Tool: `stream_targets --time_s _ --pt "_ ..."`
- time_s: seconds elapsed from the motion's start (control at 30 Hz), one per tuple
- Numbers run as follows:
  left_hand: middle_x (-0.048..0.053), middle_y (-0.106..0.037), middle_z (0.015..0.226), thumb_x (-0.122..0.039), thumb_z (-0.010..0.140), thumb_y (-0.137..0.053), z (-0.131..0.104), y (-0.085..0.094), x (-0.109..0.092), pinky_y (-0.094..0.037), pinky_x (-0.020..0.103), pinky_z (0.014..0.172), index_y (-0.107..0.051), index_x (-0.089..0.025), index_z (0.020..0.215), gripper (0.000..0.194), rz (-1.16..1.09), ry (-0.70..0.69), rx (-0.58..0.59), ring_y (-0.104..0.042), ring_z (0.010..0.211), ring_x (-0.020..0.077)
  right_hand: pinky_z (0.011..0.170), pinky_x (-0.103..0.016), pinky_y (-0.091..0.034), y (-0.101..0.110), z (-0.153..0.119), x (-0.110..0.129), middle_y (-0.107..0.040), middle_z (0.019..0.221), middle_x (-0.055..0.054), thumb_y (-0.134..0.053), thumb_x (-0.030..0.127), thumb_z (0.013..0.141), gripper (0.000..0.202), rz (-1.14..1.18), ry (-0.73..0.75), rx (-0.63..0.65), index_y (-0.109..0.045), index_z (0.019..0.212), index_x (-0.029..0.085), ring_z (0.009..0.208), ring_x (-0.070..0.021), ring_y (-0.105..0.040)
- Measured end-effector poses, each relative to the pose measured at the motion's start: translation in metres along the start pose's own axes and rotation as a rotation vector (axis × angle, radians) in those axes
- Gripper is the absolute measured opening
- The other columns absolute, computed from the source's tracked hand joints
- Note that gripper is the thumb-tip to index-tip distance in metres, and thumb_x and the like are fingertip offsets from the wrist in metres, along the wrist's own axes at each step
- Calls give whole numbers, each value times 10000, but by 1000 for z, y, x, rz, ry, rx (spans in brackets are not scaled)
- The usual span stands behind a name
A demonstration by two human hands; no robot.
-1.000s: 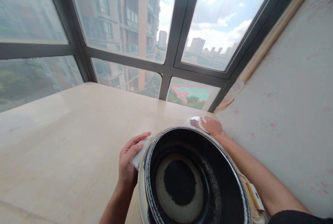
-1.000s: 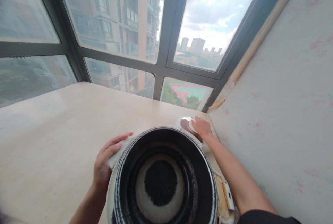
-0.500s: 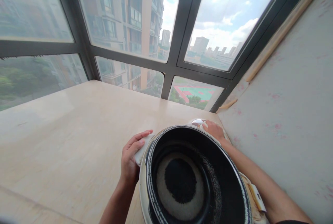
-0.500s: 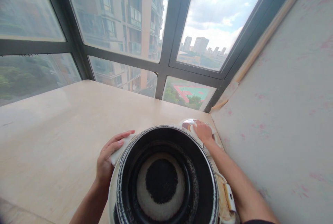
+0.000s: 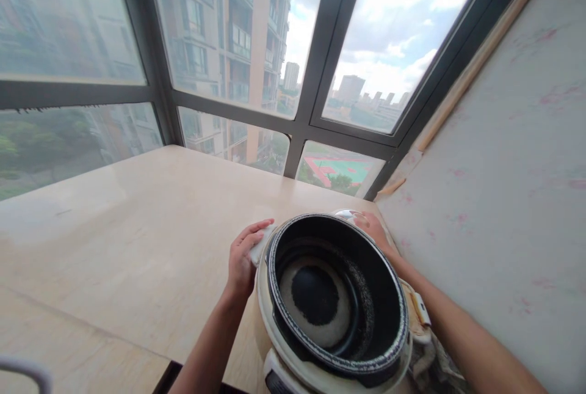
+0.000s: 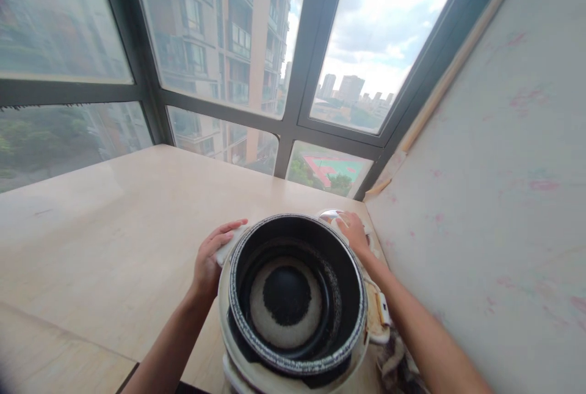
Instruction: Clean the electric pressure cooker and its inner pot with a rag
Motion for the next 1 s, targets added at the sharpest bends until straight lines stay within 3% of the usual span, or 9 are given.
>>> stream_targets --time_s 0.07,0.13,0.23,0.33,0.4,0.53,0.6,0.83,1.0 --pt "119 -756 997 -337 556 -750 0 -1 -1 -497 302 715 -779 -121 887 396 15 1 22 -667 828 235 1060 -443 -488 14 -20 -1 -679 1213 -131 -366 441 960 372 227 -53 -33 -619 1088 201 1194 -241 -628" --pt "122 -754 980 -336 560 -741 -2 0 -3 -494 310 715 -775 -118 876 386 37 -15 16 -665 825 239 998 -417 -548 27 -49 -4 -708 1155 -118 -339 472 963 377 514 -152 -29 -614 1031 224 1130 -227 -675" --pt "133 -741 1080 -334 551 -755 -9 9 -7 -503 325 786 -759 -122 803 330 40 -61 -29 -667 916 254 996 -388 -564 34 -104 1 -726 1129 -100 -591 497 856 300 1106 -369 42 -648 966 224 1105 -237 -691" --pt "136 -735 1121 -331 552 -784 -21 19 -11 -501 329 838 -754 -126 792 317 32 -95 -64 -663 988 265 896 -419 -606 32 -150 25 -744 1073 -95 -647 535 841 407 1271 -433 181 -680 1076 204 1033 -274 -719" --pt "130 -742 1100 -312 552 -794 -29 24 -15 -500 318 843 -743 -129 761 283 20 -129 -98 -663 994 255 872 -428 -613 30 -165 37 -752 1049 -83 -652 504 831 394 1306 -428 163 -693 1080 202 1015 -287 -725" --pt "117 -757 1018 -258 529 -778 -34 33 -25 -502 291 745 -700 -133 708 232 -7 -158 -170 -670 857 214 890 -369 -607 26 -165 40 -761 1039 -64 -607 405 828 225 1303 -429 -84 -700 876 206 993 -248 -732" --pt "114 -758 1006 -234 525 -760 -27 39 -34 -494 278 682 -686 -136 719 230 15 -173 -191 -659 778 192 892 -354 -602 19 -161 45 -765 1015 -65 -595 397 832 214 1297 -419 -140 -693 846 207 974 -233 -735" --pt "121 -752 929 -78 534 -701 23 69 -69 -523 263 686 -665 -120 754 227 114 -129 -248 -665 766 178 844 -295 -582 -10 -141 115 -768 873 -64 -620 314 735 157 1434 -400 -162 -680 719 170 860 -191 -725" --pt "94 -743 886 -9 579 -677 37 87 -84 -537 292 749 -625 -141 725 204 129 -150 -348 -682 779 181 789 -270 -572 -24 -122 150 -759 806 -47 -618 265 659 113 1465 -346 -115 -671 657 165 794 -172 -709"
Point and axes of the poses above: each hand's wrist, its own z-axis towards the middle knuckle, its own y-axis out of the back of the hand, x = y × z, the point moved 7 cm from there along z, towards the middle knuckle
